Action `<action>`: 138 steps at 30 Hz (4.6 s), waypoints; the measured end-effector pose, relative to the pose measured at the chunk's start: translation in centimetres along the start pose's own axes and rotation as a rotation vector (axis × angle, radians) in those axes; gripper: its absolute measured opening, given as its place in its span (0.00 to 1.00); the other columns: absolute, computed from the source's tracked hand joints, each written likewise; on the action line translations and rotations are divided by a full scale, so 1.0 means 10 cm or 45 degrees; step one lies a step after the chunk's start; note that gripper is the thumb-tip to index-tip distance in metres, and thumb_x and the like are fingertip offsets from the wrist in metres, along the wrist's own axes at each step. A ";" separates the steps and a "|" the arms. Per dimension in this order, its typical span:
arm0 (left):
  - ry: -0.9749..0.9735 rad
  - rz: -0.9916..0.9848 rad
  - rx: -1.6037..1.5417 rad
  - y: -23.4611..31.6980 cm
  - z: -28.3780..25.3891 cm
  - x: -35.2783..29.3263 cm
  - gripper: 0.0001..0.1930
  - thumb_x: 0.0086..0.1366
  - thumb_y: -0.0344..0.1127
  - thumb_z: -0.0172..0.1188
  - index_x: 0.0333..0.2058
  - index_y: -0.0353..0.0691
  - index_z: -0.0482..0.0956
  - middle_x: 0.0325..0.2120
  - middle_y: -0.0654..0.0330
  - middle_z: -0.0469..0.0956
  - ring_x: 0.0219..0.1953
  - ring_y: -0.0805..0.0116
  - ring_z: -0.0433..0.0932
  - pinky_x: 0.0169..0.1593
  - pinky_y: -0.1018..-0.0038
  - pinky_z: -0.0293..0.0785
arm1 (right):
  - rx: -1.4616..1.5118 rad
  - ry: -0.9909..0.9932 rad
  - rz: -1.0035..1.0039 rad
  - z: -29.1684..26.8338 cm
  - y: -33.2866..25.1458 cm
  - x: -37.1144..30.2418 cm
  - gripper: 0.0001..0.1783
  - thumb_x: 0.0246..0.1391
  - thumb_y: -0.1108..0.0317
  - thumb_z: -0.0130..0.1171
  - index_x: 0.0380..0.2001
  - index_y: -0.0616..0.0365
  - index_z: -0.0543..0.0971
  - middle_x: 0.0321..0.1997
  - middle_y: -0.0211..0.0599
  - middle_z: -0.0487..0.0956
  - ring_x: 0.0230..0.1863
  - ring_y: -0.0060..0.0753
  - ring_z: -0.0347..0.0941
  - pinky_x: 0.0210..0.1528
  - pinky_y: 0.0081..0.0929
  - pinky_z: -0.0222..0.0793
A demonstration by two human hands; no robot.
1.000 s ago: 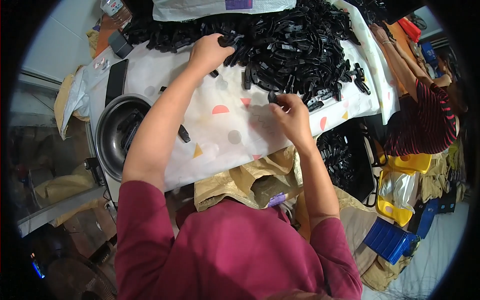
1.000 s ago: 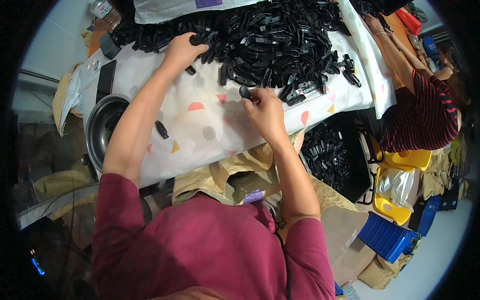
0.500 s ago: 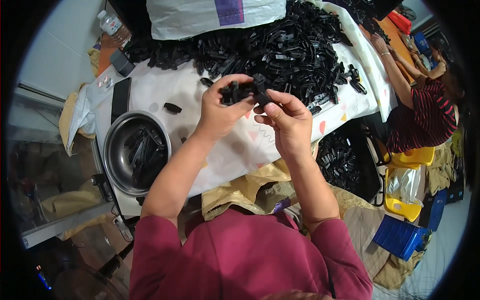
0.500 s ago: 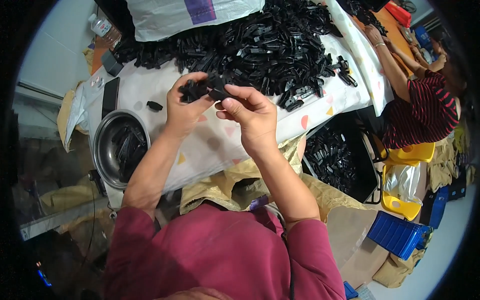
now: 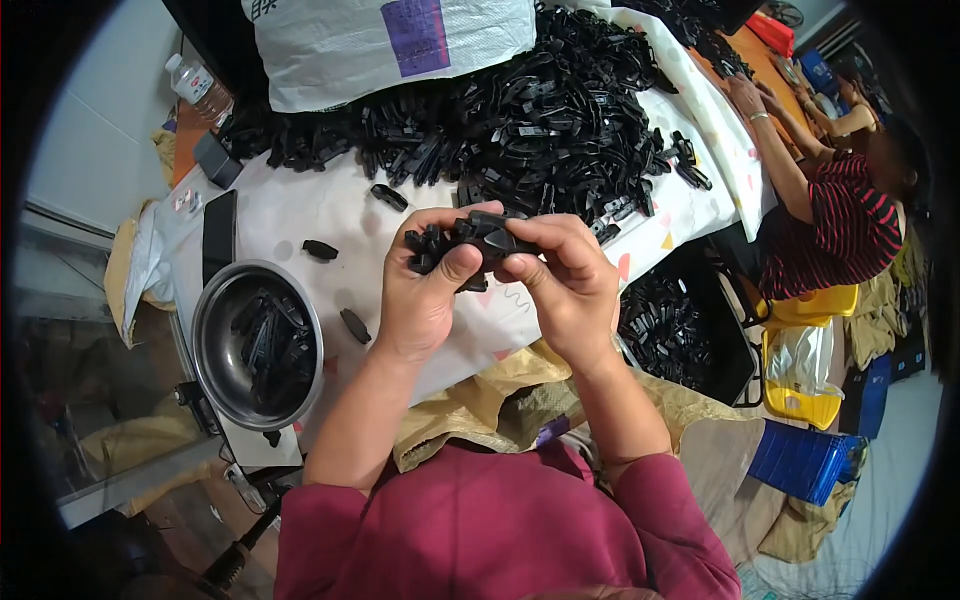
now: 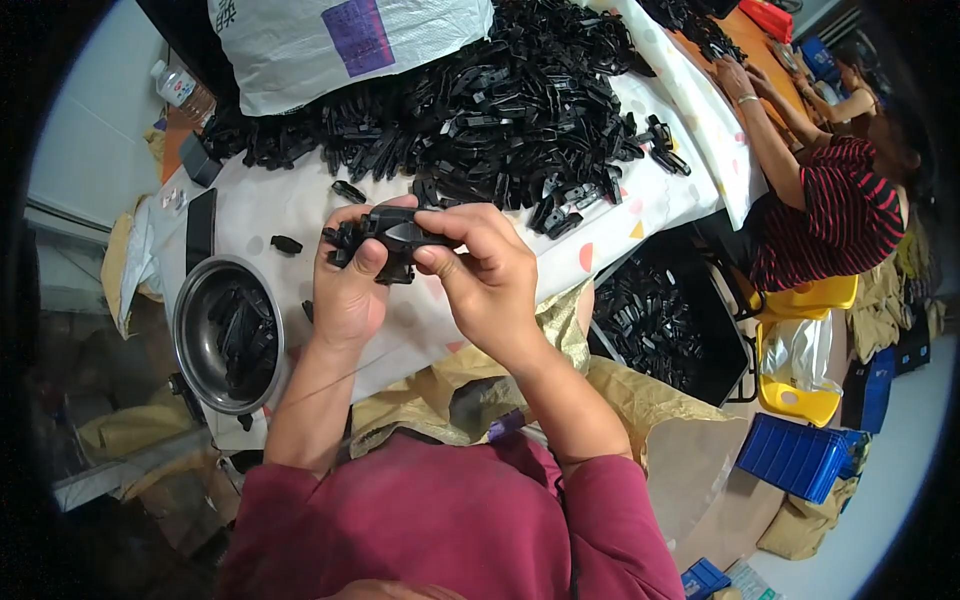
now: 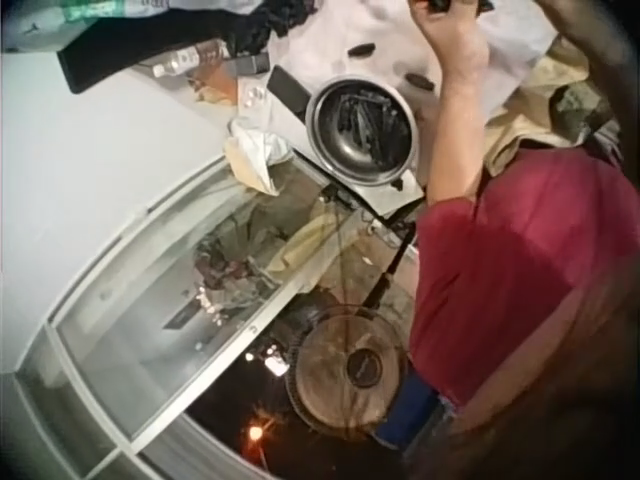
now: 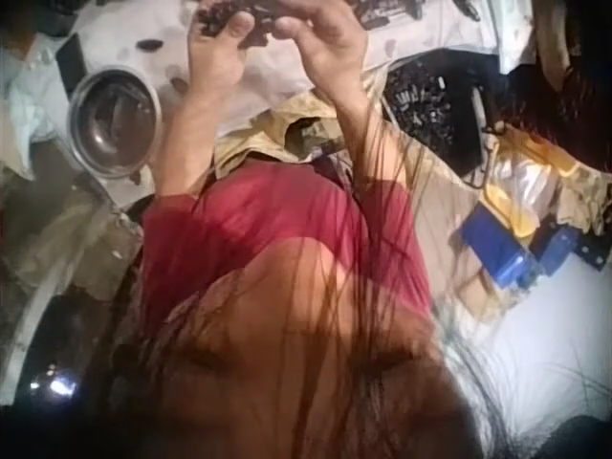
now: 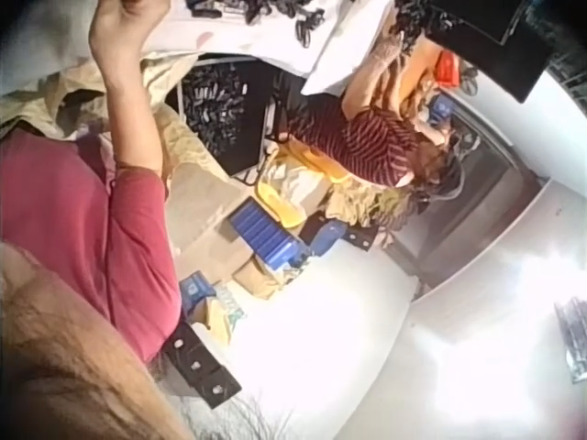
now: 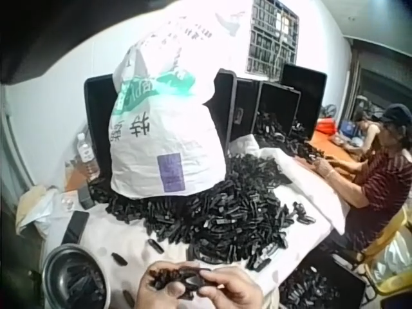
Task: Assembling or inspecting black plastic components at a manufacturing workbench.
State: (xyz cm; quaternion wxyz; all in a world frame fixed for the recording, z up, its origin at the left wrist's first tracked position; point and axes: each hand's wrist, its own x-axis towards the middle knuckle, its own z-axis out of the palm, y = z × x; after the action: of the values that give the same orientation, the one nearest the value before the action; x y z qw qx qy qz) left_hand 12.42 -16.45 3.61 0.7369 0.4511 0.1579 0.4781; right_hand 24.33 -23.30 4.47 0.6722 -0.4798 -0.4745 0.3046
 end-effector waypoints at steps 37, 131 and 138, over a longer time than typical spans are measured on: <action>0.263 -0.028 0.099 0.36 -0.32 -0.50 0.20 0.47 0.34 0.69 0.37 0.33 0.72 0.32 0.61 0.75 0.32 0.75 0.73 0.38 0.80 0.70 | -0.297 -0.345 0.008 0.15 -0.18 -0.17 0.38 0.41 0.61 0.65 0.55 0.61 0.61 0.42 0.44 0.74 0.38 0.33 0.73 0.31 0.22 0.73; 0.251 -0.455 0.191 0.20 -0.25 -0.07 0.23 0.52 0.24 0.57 0.48 0.33 0.64 0.38 0.54 0.75 0.37 0.71 0.75 0.34 0.82 0.71 | -0.042 0.351 -0.020 -0.39 -0.73 0.20 0.09 0.53 0.74 0.52 0.36 0.69 0.73 0.24 0.39 0.75 0.24 0.30 0.74 0.25 0.22 0.73; 0.079 0.087 0.135 0.19 0.05 -0.09 0.21 0.53 0.23 0.60 0.46 0.30 0.65 0.37 0.49 0.76 0.41 0.62 0.76 0.46 0.74 0.72 | 0.316 0.131 0.088 0.16 -0.42 -0.13 0.11 0.51 0.80 0.53 0.39 0.69 0.67 0.28 0.43 0.75 0.27 0.28 0.75 0.31 0.22 0.74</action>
State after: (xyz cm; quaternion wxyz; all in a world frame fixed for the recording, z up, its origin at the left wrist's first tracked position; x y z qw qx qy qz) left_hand 11.25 -17.19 5.30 0.6898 0.4798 0.1901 0.5078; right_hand 22.15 -25.35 8.06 0.7390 -0.4240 -0.3810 0.3590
